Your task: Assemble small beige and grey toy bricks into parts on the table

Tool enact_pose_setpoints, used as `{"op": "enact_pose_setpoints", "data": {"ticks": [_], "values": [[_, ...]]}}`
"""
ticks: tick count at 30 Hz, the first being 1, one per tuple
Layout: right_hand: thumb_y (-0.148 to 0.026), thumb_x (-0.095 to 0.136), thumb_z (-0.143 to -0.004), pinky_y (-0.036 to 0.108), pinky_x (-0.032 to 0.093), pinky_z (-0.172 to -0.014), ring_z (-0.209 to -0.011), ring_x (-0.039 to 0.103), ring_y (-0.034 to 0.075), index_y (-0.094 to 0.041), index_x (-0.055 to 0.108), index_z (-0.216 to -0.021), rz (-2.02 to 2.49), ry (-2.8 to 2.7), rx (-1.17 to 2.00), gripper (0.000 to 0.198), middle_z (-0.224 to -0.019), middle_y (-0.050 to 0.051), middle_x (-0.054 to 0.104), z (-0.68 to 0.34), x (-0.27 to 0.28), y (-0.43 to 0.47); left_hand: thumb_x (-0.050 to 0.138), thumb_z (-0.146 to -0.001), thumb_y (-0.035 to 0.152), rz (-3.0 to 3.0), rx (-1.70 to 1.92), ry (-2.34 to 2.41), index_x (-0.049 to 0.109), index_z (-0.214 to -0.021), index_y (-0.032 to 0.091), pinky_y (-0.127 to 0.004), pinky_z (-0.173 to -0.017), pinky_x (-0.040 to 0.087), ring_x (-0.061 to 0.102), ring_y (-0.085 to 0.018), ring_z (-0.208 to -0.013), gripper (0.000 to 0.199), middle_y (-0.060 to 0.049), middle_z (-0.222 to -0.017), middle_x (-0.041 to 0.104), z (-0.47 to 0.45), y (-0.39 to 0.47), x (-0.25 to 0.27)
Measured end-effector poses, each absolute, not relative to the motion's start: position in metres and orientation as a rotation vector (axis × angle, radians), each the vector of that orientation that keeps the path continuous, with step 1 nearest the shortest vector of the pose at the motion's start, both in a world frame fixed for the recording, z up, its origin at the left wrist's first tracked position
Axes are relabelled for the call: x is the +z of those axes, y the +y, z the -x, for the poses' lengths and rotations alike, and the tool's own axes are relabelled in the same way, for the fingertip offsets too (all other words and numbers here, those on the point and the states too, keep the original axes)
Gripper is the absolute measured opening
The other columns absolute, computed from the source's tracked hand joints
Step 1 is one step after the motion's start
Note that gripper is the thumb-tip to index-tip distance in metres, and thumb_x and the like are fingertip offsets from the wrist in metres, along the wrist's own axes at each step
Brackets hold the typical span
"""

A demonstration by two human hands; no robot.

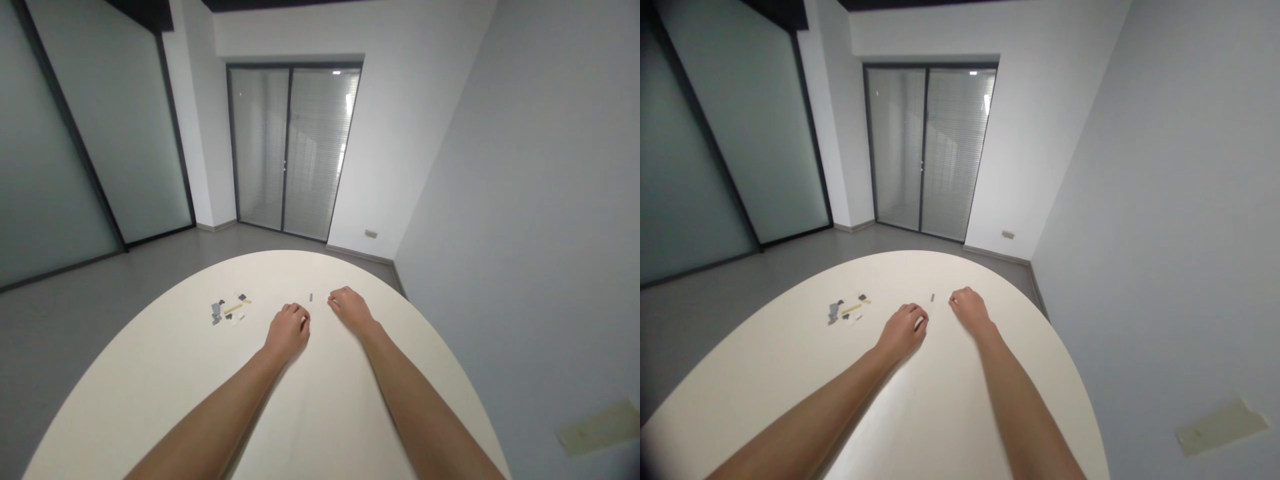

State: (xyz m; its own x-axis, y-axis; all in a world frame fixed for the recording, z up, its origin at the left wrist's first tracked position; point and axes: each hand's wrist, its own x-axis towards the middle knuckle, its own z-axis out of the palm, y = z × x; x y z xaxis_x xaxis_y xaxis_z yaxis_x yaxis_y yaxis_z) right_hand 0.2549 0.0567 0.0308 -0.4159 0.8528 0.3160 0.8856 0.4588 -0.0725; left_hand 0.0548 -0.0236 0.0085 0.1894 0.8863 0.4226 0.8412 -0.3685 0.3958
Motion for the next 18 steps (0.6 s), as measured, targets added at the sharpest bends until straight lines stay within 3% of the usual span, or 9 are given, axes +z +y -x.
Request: {"op": "enact_pose_setpoints", "data": {"ticks": [18], "values": [[-0.024,0.058,-0.093,0.026,0.041,-0.086,-0.104,0.061,0.019,-0.022,0.068,-0.103,1.493,-2.514,0.033,0.014,-0.105,0.006,0.071,-0.260,0.036,0.075,0.051,-0.091,0.018,-2.371,0.932,1.730,0.068,-0.093,0.019,-0.033,-0.091,0.043,0.056,-0.021,-0.100,0.018,-0.007,-0.101,0.066,-0.055,-0.024,0.008]]}}
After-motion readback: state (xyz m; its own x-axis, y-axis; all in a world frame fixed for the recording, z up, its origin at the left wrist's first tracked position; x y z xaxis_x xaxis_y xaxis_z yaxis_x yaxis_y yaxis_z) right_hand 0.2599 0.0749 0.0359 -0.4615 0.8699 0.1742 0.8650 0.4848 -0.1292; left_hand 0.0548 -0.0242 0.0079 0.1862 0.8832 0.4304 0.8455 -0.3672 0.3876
